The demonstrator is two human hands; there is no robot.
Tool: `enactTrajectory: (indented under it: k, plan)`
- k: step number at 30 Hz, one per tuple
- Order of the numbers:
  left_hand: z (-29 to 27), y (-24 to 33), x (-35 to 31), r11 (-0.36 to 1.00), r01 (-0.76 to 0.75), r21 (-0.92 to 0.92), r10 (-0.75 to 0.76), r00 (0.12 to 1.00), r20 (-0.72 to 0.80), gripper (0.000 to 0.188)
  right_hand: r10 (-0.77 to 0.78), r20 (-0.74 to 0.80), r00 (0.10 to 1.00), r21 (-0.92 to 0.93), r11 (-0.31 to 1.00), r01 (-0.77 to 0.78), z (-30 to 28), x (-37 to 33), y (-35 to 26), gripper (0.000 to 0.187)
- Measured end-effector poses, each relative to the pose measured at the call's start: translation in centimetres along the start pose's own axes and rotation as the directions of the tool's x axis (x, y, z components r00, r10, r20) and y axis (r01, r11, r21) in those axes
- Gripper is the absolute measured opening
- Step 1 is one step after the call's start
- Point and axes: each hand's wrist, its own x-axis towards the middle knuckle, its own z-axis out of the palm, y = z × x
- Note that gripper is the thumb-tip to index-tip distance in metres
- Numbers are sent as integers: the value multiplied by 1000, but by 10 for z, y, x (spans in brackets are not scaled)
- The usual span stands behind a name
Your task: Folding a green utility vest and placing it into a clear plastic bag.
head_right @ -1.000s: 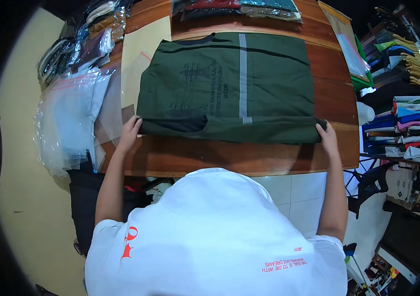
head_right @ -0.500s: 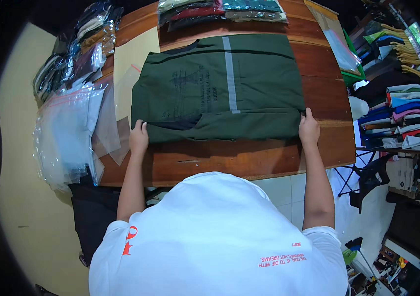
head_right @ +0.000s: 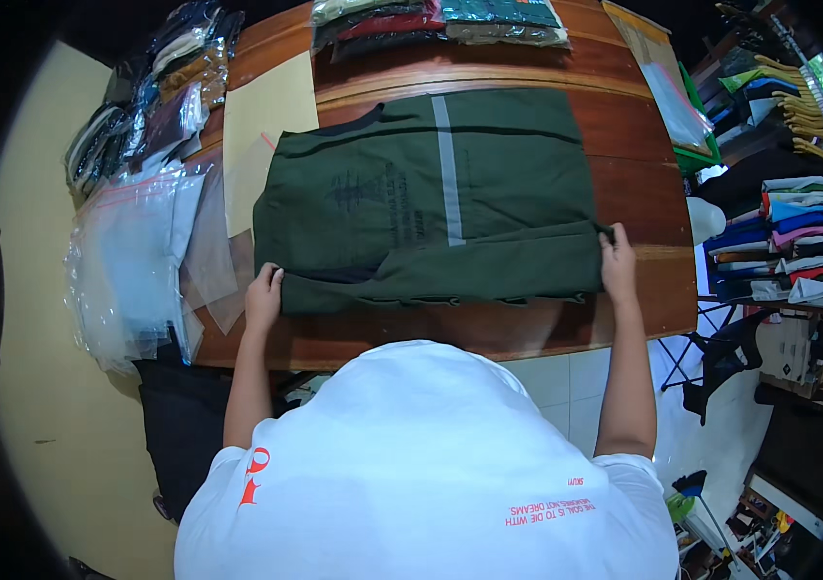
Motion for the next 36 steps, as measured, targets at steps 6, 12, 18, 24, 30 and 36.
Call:
enactTrajectory:
  k: [6, 12, 18, 24, 30, 36]
  plan:
    - [13, -4, -4, 997, 37, 62, -34, 999, -40, 24, 195, -14, 981, -274, 943, -192, 22, -3, 8, 23]
    - [3, -25, -17, 926, -229, -299, 101, 916, -387, 21, -87, -143, 986, 407, 903, 139, -25, -20, -5, 8]
    - [-6, -53, -27, 872, -278, -402, 166, 942, -291, 21, 147, 240, 960, 528, 810, -256, -51, -43, -3, 33]
    - [16, -66, -30, 939, -221, -265, 161, 960, -230, 28, 70, 395, 916, 85, 990, -113, -33, -73, -12, 42]
    - [19, -72, -18, 957, -185, -224, 144, 972, -187, 32, -337, 773, 537, -281, 577, 767, -57, -86, -30, 37]
    - [14, -66, -11, 967, -147, -206, 121, 984, -134, 32, -359, 608, 708, 21, 899, 437, -36, -54, -4, 32]
